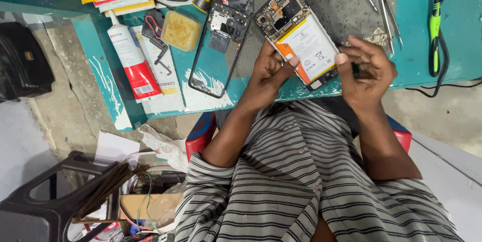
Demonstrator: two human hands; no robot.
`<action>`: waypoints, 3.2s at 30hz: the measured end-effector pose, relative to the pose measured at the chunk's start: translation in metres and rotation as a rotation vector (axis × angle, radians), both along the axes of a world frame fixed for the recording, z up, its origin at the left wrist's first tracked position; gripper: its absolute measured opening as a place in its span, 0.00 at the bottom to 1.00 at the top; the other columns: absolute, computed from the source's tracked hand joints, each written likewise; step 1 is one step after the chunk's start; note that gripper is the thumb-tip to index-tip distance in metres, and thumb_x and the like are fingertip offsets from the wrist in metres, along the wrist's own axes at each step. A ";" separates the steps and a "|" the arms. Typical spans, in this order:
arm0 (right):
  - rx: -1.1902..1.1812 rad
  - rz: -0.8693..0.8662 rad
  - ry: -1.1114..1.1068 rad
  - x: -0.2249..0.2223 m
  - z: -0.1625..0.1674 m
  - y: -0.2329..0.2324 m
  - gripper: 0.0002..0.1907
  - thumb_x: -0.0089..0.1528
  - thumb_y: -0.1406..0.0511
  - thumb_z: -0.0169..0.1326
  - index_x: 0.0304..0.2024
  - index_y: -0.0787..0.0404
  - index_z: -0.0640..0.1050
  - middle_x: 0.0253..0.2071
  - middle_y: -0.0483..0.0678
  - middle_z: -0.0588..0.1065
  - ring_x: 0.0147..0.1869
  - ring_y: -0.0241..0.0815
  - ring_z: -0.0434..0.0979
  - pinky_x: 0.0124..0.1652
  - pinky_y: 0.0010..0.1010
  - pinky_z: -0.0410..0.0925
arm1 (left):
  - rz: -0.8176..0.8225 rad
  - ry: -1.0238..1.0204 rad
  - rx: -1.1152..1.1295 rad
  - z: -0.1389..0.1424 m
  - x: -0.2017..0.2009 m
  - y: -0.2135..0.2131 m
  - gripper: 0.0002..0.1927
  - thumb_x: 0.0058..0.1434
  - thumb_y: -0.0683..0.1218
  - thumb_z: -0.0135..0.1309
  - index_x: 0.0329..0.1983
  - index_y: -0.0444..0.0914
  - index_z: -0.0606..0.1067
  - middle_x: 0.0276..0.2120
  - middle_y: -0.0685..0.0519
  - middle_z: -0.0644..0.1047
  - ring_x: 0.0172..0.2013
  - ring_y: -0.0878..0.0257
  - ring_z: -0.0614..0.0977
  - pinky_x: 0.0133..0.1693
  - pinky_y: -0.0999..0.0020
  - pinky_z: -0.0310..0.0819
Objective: The person disassembles a smartphone at a repair bench, lifting off the back cover and working around the battery and internal frame by hand. They then hold the phone upright and pour liquid from a brown bottle over its edge and screen area, rotating the phone to wet different sides.
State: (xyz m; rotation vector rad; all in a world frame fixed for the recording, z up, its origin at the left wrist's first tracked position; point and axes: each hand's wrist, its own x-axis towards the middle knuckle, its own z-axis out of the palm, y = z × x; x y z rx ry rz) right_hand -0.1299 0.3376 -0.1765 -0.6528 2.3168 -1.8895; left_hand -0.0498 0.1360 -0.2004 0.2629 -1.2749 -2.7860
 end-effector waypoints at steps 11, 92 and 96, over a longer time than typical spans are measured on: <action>-0.094 0.098 -0.308 0.002 0.030 -0.023 0.25 0.67 0.75 0.62 0.64 0.68 0.68 0.43 0.50 0.80 0.48 0.31 0.80 0.48 0.19 0.73 | -0.020 0.108 0.551 0.023 -0.014 0.014 0.41 0.77 0.70 0.29 0.80 0.36 0.54 0.73 0.43 0.61 0.71 0.51 0.67 0.70 0.54 0.64; 0.154 0.123 0.243 -0.048 0.048 -0.064 0.11 0.70 0.72 0.66 0.47 0.71 0.76 0.42 0.51 0.78 0.42 0.35 0.81 0.44 0.23 0.76 | 0.022 -0.123 0.657 -0.009 -0.008 0.023 0.33 0.81 0.66 0.32 0.74 0.37 0.63 0.63 0.46 0.74 0.61 0.54 0.77 0.62 0.53 0.75; 0.159 0.135 0.294 -0.048 0.050 -0.059 0.08 0.71 0.73 0.64 0.47 0.72 0.77 0.43 0.52 0.78 0.43 0.37 0.82 0.45 0.24 0.76 | 0.018 -0.109 0.638 -0.006 -0.008 0.022 0.33 0.81 0.65 0.32 0.73 0.37 0.64 0.63 0.45 0.74 0.61 0.54 0.78 0.62 0.52 0.75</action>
